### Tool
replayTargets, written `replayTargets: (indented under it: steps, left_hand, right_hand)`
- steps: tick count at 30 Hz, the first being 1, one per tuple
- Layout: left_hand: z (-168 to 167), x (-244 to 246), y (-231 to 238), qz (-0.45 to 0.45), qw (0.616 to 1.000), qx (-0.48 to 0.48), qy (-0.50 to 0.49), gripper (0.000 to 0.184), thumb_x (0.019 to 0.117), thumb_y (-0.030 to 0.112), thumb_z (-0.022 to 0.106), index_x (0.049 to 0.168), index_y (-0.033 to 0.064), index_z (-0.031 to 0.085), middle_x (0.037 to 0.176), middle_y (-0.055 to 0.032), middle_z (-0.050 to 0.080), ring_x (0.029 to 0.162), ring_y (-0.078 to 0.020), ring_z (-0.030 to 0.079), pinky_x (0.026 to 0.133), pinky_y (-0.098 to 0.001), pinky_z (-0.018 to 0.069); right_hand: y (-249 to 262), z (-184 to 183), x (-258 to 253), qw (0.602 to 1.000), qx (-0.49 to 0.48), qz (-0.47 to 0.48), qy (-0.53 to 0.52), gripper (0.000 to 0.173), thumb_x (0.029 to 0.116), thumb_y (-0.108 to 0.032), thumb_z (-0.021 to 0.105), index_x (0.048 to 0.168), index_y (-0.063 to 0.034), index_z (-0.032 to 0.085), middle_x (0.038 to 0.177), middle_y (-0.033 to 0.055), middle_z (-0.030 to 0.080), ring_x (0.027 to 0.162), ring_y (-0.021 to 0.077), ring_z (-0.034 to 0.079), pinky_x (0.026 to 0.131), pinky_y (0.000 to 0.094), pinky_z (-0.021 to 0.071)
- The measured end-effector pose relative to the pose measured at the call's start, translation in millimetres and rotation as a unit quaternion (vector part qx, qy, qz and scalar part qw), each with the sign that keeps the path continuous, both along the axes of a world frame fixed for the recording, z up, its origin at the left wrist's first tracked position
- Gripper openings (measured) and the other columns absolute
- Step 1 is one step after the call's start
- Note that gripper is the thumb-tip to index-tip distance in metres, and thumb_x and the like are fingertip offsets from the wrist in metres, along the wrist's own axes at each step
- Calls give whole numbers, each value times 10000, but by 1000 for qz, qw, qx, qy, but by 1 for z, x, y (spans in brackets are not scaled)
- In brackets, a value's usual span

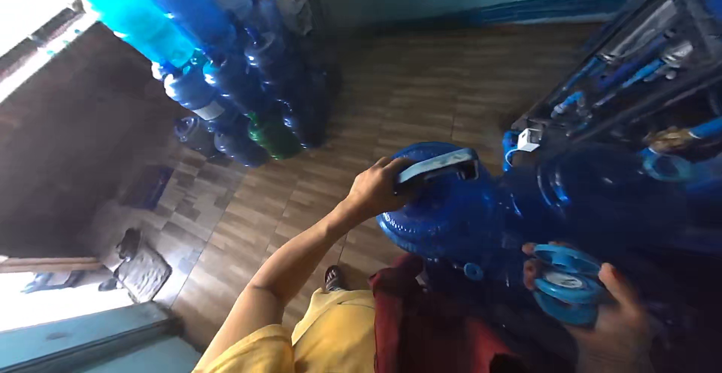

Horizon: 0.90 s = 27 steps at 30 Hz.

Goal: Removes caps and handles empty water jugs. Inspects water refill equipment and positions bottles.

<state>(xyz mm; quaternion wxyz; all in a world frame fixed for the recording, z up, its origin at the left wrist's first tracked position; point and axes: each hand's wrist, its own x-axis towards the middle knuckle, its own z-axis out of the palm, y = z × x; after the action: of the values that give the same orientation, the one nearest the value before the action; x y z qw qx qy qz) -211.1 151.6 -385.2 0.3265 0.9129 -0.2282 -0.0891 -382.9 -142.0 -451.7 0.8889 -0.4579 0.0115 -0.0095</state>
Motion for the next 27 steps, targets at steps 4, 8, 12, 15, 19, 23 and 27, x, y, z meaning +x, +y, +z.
replayTargets:
  steps: [4,8,12,15,19,23,27]
  left_hand:
    - [4,-21,109,79,993,-82,-38,462,859,266,773,1279,99,679,1119,-150,695,940,-303,702,775,-560,579]
    - [-2,-39,208,158,985,-68,-34,456,860,301,752,1276,123,694,1098,-145,700,901,-308,704,740,-558,578]
    - [-17,-51,302,218,976,-7,-3,439,880,316,727,1277,132,695,1102,-166,694,891,-336,702,731,-567,563]
    - [-32,-56,368,271,960,55,37,460,893,342,707,1309,148,679,1146,-178,688,932,-356,703,770,-572,562]
    - [-45,-58,451,370,920,102,79,475,906,363,683,1339,170,661,1215,-175,676,1007,-367,696,835,-577,555]
    - [-60,-55,527,469,873,107,77,485,902,357,706,1334,142,664,1214,-195,672,1031,-394,686,851,-604,542]
    - [-67,-39,600,556,821,105,78,506,901,354,733,1338,111,659,1240,-214,667,1101,-408,663,907,-625,518]
  right_hand:
    - [101,6,50,996,25,78,47,478,890,-621,629,1128,-224,751,1061,52,774,812,158,755,660,286,632]
    - [212,5,90,979,41,185,82,442,896,-571,643,1111,-202,753,1080,77,765,827,170,752,661,284,627]
    - [314,1,121,953,50,289,80,450,885,-555,666,1127,-186,756,1085,78,760,841,168,748,688,290,628]
    - [386,1,144,937,36,330,114,451,897,-552,647,1102,-162,740,1049,86,764,787,177,746,655,298,628]
    - [460,-8,180,901,83,392,169,406,969,-486,541,1115,-145,707,1067,117,755,818,212,751,678,320,634]
    - [520,-24,223,869,98,414,251,453,1022,-417,342,1103,-126,680,1057,135,757,812,223,754,671,330,631]
    - [589,-33,275,849,53,402,338,520,1066,-408,216,1105,-79,617,978,133,752,769,215,742,640,325,617]
